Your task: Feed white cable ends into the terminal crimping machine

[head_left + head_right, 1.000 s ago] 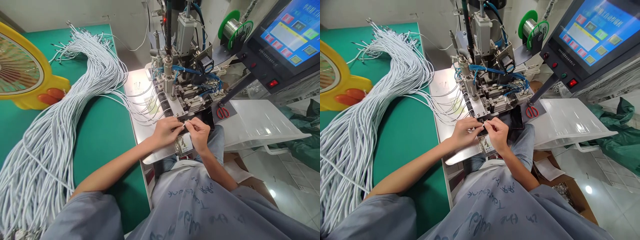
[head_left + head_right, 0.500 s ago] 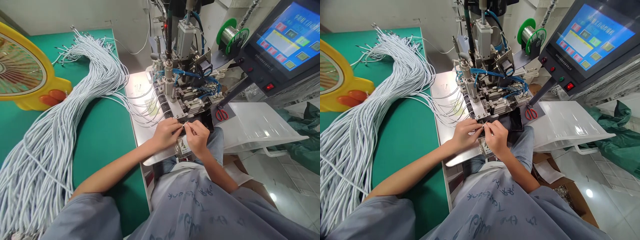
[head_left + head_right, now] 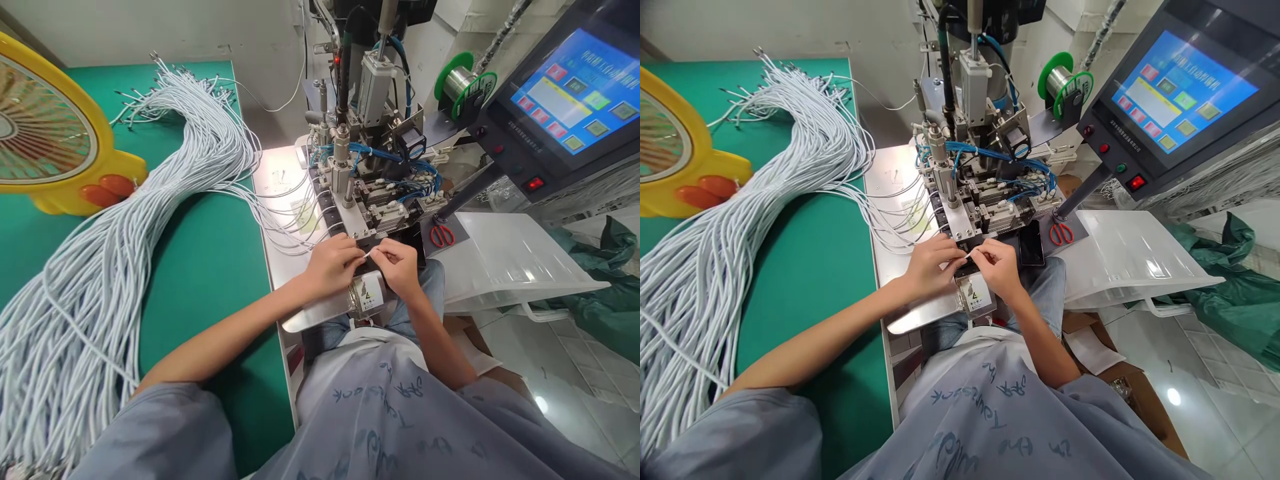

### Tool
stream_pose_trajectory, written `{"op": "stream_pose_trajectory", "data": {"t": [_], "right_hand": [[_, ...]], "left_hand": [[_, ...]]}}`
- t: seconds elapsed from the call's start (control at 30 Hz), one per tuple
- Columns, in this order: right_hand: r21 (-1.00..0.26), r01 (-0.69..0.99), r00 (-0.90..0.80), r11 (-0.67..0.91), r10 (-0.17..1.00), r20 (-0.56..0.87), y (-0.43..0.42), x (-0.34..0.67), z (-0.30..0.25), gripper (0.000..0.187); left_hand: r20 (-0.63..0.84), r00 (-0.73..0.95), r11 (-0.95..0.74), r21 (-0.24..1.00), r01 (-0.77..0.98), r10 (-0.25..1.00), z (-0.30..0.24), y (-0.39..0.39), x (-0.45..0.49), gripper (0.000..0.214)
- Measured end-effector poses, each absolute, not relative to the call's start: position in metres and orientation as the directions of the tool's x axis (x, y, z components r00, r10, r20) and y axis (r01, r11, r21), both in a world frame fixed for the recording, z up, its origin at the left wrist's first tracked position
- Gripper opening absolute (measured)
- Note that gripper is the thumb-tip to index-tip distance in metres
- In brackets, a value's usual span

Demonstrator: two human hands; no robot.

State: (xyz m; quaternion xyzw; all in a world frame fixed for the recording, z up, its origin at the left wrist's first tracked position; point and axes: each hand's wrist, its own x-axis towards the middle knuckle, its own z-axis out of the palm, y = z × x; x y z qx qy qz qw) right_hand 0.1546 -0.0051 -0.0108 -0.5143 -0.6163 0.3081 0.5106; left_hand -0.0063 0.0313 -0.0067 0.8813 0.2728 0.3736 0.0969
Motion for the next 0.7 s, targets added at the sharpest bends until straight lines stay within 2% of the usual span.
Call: {"op": "stream_pose_trajectory", "data": {"t": [0.07, 0.13, 0.2, 0.23, 0.3, 0.4, 0.47, 0.53, 0.6, 0.63, 0.7], "right_hand": [[-0.912, 0.286, 0.152, 0.294, 0.926, 0.346, -0.008, 0.147, -0.020, 0.021], [-0.915, 0.272, 0.239, 0.299, 0.900, 0.365, -0.010, 0.139, -0.027, 0.021], [-0.886, 0.342, 0.289, 0.314, 0.862, 0.417, -0.013, 0.133, -0.030, 0.021], [-0.851, 0.415, 0.288, 0.324, 0.840, 0.460, -0.014, 0.131, -0.029, 0.022], [-0.736, 0.600, 0.229, 0.313, 0.815, 0.533, -0.017, 0.130, -0.025, 0.023], [-0.561, 0.797, 0.109, 0.223, 0.861, 0.497, -0.018, 0.135, -0.012, 0.027], [-0.547, 0.818, 0.068, 0.178, 0.915, 0.398, -0.014, 0.142, -0.005, 0.029], [-0.639, 0.754, 0.027, 0.153, 0.964, 0.263, -0.008, 0.150, -0.002, 0.029], [-0.768, 0.631, -0.023, 0.112, 0.992, 0.125, -0.001, 0.157, -0.003, 0.026], [-0.820, 0.565, -0.042, 0.093, 0.996, 0.084, 0.001, 0.160, -0.005, 0.024], [-0.879, 0.467, -0.034, 0.099, 0.995, 0.094, 0.003, 0.161, -0.010, 0.023]], "left_hand": [[0.557, 0.509, -0.749, 0.558, 0.356, 0.657, -0.008, 0.027, -0.003, 0.014], [0.510, 0.477, -0.680, 0.667, 0.305, 0.715, -0.009, 0.025, 0.000, 0.012], [0.497, 0.463, -0.656, 0.695, 0.295, 0.734, -0.011, 0.023, 0.001, 0.013], [0.511, 0.459, -0.671, 0.671, 0.315, 0.726, -0.012, 0.023, 0.001, 0.014], [0.581, 0.475, -0.751, 0.524, 0.403, 0.660, -0.014, 0.024, 0.000, 0.019], [0.662, 0.628, -0.877, 0.093, 0.472, 0.408, -0.016, 0.030, -0.004, 0.028], [0.632, 0.725, -0.885, -0.128, 0.448, 0.276, -0.015, 0.034, -0.007, 0.032], [0.603, 0.756, -0.872, -0.195, 0.449, 0.254, -0.015, 0.036, -0.009, 0.032], [0.593, 0.739, -0.866, -0.134, 0.482, 0.320, -0.015, 0.035, -0.009, 0.030], [0.591, 0.712, -0.860, -0.060, 0.507, 0.379, -0.016, 0.034, -0.008, 0.027], [0.552, 0.636, -0.815, 0.150, 0.560, 0.539, -0.018, 0.030, -0.005, 0.021]]}}
